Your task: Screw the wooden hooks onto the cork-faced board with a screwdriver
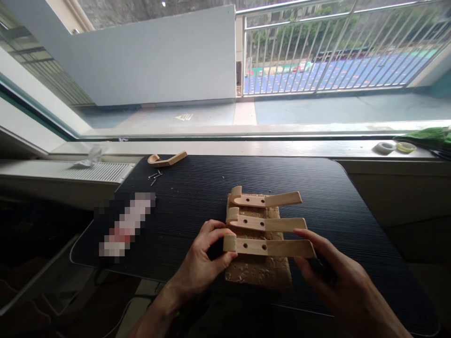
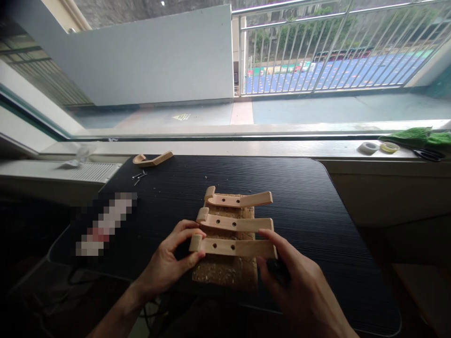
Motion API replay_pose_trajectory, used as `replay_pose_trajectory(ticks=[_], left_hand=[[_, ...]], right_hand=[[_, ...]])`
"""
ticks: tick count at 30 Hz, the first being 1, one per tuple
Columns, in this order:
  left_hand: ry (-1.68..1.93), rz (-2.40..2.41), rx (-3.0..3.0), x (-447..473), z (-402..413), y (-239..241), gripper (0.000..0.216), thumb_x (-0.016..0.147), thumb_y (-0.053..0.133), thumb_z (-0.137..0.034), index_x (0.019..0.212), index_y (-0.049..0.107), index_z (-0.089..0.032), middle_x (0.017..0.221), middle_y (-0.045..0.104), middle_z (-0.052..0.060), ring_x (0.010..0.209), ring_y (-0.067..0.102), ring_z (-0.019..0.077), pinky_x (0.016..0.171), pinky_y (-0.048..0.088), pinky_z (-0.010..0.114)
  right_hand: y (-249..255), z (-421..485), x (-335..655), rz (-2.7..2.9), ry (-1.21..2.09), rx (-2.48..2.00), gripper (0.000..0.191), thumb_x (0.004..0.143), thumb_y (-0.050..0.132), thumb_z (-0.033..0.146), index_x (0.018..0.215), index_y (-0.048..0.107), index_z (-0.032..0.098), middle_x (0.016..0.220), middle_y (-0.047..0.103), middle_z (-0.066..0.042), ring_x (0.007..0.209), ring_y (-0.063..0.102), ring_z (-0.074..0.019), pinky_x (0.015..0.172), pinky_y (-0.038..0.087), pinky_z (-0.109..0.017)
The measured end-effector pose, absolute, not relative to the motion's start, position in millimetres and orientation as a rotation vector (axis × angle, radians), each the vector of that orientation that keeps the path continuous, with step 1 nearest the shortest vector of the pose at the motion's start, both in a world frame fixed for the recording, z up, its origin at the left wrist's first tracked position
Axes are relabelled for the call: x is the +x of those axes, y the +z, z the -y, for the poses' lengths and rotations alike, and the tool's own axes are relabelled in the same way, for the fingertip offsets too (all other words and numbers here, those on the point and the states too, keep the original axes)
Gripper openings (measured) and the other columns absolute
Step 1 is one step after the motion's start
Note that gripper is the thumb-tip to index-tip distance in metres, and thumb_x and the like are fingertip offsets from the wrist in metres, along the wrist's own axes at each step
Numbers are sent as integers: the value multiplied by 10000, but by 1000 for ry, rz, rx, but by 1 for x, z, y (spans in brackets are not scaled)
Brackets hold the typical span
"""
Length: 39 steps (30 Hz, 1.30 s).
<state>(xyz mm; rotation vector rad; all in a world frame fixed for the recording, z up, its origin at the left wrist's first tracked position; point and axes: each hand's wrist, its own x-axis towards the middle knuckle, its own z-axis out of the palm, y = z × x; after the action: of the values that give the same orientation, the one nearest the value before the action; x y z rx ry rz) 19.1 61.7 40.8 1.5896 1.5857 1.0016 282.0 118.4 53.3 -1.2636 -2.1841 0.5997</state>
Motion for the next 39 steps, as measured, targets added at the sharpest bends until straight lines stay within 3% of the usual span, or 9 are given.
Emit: replay_pose_trajectory(ticks=[4,8,11,17,24,32,36,39], left_hand=[[1044,-1595,1587,22,-61,41,275,755,641,-201,1027,606,-226,1100,505,56,1062,512,189,938,429,308],[1047,-1591,1597,22,-59,42,315,746,646,-196,1055,600,-237,1115,506,50,1071,514,185,943,429,301],[1043,-1591,1587,21,-59,42,340,742,653,-201,1074,595,-246,1133,503,44,1084,511,182,950,427,295],[1072,-1585,1559,21,-60,41,301,760,639,-214,1058,609,-244,1135,518,41,1092,507,183,958,423,297],[1062,-1579,1551,21,-60,40,278,769,635,-225,1046,614,-237,1133,509,39,1093,504,179,957,419,285],[1026,-1548,1556,17,-56,42,404,743,679,-313,1130,580,-255,1211,478,55,1156,471,214,1004,391,322],[1119,-1546,1578,13,-48,45,517,737,659,-440,1200,536,-246,1269,465,75,1203,436,253,1014,382,349],[1353,-1768,1564,-8,-45,48,356,840,520,-427,1125,573,-219,1198,528,72,1160,477,229,1006,379,344]], right_hand=[[57,-116,287,2205,606,-1278,482,830,535,390,1277,446,234,865,661,-12,594,597,-86,556,486,-160],[63,-114,295,2139,581,-1376,492,839,502,446,1279,444,232,779,614,15,459,487,-62,452,439,-159],[66,-113,301,2111,532,-1400,488,821,527,461,1250,474,235,752,588,27,469,476,-60,449,428,-154],[58,-114,302,2152,527,-1262,410,834,554,345,1222,485,231,732,550,35,503,478,-50,487,426,-141],[56,-119,289,2184,505,-1021,304,845,540,209,1147,524,238,848,604,-4,706,589,-96,662,472,-188],[55,-117,285,2144,461,-1039,273,846,536,234,1118,553,224,867,630,-18,723,606,-107,678,486,-198],[59,-113,283,2159,464,-1212,373,846,528,350,1190,528,207,800,621,-6,596,571,-79,590,481,-167],[55,-115,293,2141,444,-1275,453,843,516,416,1247,498,211,767,613,10,484,506,-47,480,438,-126]])
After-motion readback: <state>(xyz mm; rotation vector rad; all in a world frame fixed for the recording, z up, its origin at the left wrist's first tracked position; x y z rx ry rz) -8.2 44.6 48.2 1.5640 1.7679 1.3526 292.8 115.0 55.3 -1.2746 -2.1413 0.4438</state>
